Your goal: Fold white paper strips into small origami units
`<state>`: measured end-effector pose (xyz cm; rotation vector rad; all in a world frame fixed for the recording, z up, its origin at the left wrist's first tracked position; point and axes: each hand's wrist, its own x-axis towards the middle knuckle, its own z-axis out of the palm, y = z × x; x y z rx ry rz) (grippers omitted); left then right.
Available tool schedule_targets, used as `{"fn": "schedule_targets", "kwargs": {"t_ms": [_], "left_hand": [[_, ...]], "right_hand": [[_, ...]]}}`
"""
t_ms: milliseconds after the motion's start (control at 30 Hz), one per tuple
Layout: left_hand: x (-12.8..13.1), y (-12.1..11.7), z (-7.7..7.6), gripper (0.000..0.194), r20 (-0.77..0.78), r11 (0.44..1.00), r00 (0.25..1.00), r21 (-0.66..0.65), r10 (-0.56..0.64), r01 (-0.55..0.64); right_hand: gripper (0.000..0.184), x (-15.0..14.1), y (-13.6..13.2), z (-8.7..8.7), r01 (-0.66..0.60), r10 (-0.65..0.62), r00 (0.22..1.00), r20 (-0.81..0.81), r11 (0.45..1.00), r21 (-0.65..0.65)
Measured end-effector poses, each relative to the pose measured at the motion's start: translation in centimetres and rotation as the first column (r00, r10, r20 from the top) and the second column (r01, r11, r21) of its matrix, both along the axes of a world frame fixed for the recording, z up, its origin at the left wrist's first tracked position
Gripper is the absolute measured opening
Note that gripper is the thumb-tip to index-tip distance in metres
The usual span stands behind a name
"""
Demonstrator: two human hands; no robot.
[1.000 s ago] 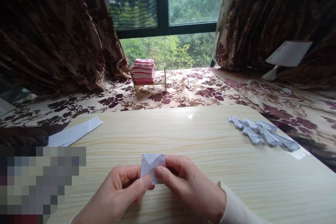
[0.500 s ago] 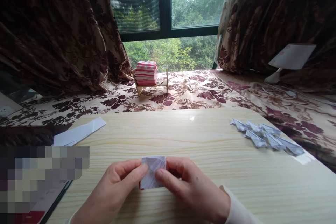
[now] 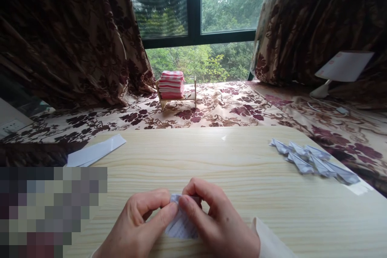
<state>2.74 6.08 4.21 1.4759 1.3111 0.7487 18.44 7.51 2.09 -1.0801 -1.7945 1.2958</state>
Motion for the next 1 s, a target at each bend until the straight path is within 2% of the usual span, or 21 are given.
{"fn": "schedule_targets", "kwargs": {"t_ms": [167,300,400,500,600,700,800,900,1000], "left_hand": [[0.33,0.25,-0.42,0.025,0.086,0.992,0.992,-0.095,0.093,-0.084],[0.38,0.41,-0.34,0.014,0.111,0.983,0.979,-0.082,0.172,-0.163],[0.31,0.34,-0.17,0.017,0.086,0.987,0.985,-0.062,0.152,-0.147],[0.15,0.25,-0.04,0.02,0.109,0.987,0.985,-0.106,0.134,-0.122],[-0.11,0.31,-0.06,0.023,0.162,0.984,0.981,-0.162,0.104,-0.078],[-0.3,0.44,-0.16,0.029,0.181,0.988,0.981,-0.149,0.066,-0.039],[-0.22,0.42,-0.17,0.033,0.158,0.993,0.986,-0.118,0.049,-0.03],[0.02,0.2,-0.03,0.032,0.122,0.99,0.993,-0.142,-0.006,0.023],[0.16,-0.07,0.06,0.031,0.042,0.996,0.999,-0.084,-0.019,0.023]], "right_hand": [[0.029,0.37,0.26,0.1,-0.005,0.004,0.999,-0.032,1.0,-0.011],[0.028,0.44,0.45,0.35,-0.029,0.029,1.0,-0.002,0.999,0.014],[0.028,0.33,0.37,0.45,-0.049,0.048,0.998,0.033,0.999,0.021],[0.029,0.25,0.23,0.5,-0.061,0.06,0.997,0.052,0.998,0.023],[0.029,0.29,0.22,0.55,-0.064,0.064,0.997,0.043,0.998,0.009],[0.03,0.48,0.33,0.44,-0.068,0.068,0.998,-0.001,0.997,-0.024],[0.03,0.75,0.49,0.09,-0.033,0.029,0.997,-0.069,0.998,-0.057],[0.027,0.91,0.68,-0.21,0.02,-0.03,0.992,-0.121,0.997,-0.08],[0.027,0.79,0.82,-0.23,0.02,-0.038,0.989,-0.144,0.992,-0.126]]}}
